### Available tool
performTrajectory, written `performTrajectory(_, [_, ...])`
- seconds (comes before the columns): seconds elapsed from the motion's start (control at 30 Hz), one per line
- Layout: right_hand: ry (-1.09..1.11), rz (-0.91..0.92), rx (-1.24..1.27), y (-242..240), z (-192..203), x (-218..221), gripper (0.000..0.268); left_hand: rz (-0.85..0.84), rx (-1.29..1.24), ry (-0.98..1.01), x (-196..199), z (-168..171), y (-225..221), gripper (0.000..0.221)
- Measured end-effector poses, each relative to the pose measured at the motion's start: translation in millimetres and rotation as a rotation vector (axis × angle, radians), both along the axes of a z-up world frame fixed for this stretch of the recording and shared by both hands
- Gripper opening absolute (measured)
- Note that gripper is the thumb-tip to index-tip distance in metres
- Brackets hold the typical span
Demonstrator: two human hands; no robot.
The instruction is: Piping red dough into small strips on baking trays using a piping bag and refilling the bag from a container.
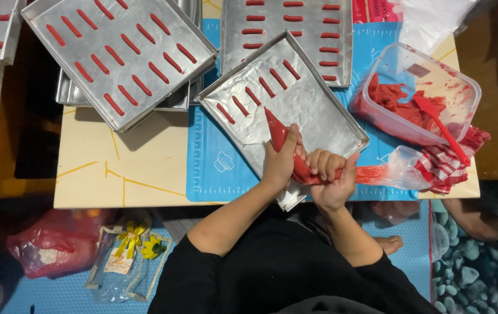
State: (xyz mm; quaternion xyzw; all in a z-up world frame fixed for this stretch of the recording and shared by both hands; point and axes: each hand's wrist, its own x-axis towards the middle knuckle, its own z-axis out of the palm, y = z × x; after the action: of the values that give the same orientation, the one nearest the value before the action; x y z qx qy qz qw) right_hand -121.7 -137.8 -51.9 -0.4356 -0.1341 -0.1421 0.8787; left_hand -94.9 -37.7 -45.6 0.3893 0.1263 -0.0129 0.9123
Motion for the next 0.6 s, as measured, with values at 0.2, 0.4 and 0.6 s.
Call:
performTrajectory(0.2, [-0.149,-0.048,-0.862,-78,38,3,0.057,-0.196,0.099,0.015,41,30,8,0.036])
performTrajectory(0.4, [-0.140,-0.512,-1.510,-164,92,-19,0.028,-0.436,0.126,0.052,85,79,-2,0.031])
performTrajectory(0.6, [0.188,-0.963,-2.099,-219,77,-1,0.027,-0.659,0.196,0.050,101,75,-50,0.034])
